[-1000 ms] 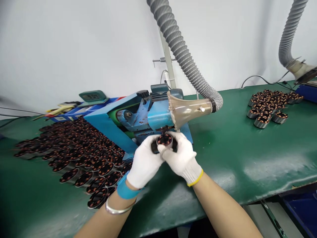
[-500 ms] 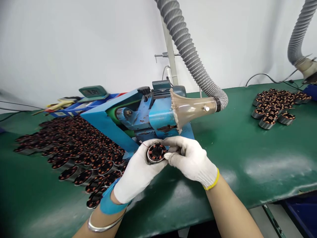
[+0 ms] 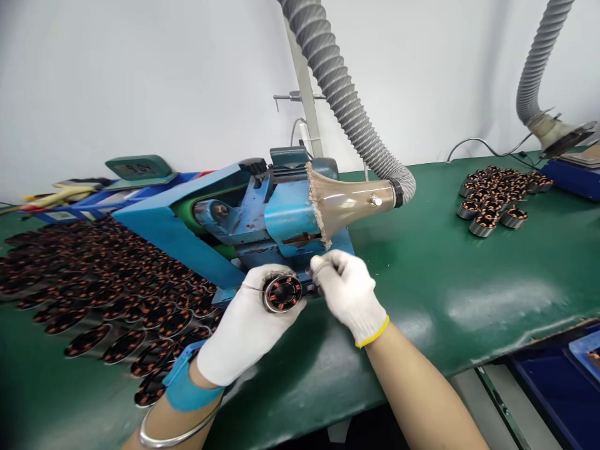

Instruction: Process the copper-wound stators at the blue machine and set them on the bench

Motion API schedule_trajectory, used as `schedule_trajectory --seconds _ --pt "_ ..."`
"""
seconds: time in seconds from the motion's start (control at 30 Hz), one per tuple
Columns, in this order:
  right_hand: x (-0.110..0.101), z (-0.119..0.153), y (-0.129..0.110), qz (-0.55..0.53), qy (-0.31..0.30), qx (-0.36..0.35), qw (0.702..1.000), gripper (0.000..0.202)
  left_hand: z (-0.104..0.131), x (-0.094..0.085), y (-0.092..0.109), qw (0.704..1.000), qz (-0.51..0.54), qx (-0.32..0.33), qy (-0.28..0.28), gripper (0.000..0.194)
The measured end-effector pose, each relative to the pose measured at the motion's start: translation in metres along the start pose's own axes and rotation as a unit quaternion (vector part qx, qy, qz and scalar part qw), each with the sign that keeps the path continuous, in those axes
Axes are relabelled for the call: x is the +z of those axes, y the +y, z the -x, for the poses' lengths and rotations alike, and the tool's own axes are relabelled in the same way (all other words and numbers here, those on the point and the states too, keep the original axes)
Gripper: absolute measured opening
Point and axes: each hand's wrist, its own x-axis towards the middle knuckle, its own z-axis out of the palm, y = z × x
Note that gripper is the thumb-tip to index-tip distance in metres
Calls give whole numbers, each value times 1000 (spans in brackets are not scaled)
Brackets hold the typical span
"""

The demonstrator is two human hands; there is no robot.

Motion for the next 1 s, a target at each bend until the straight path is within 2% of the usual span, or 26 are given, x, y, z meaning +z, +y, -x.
schedule_trajectory --seconds 0.07,0.13,0.17,0.23,0.3,0.37,0.43,0.5,0.53,0.67,0.73,0.83,0.9,1.0 --pt "-8 -8 3 -75 68 -4 995 35 -1 -1 1 1000 -5 13 -11 37" --pt "-14 -11 4 -82 84 -7 993 33 -1 0 3 1000 2 20 -14 37" --pt "-15 -10 4 -54 62 -4 997 31 -2 0 3 1000 7 19 -16 37" --pt "-13 -6 2 33 -21 4 999 26 -2 -1 4 999 15 19 -23 37" --pt "-10 -2 0 82 -79 6 993 25 -1 -2 4 998 11 26 -54 36" --pt "-10 -3 -1 51 -43 9 998 29 -1 -4 6 995 -6 30 -97 36" --pt "-15 -8 2 -28 51 1 998 32 -1 -4 9 993 -14 15 -120 37" --pt "-22 -15 5 -78 112 -15 990 35 0 -3 13 995 13 -24 -99 39" --pt "-24 -17 7 -75 114 -15 991 37 0 -1 15 995 43 -45 -80 41" --pt "-13 -9 6 42 -2 24 999 34 -2 6 17 974 209 -82 -29 49" --pt "2 0 5 72 -36 2 997 40 -5 9 15 963 255 -86 0 52" --pt "22 9 6 59 -29 -43 997 55 -11 13 13 958 257 -117 53 52" --pt "29 9 10 28 -28 -53 998 54 -15 14 13 957 245 -135 72 51" --pt "30 2 16 -8 -25 -60 998 46 -21 17 17 958 245 -123 87 45"
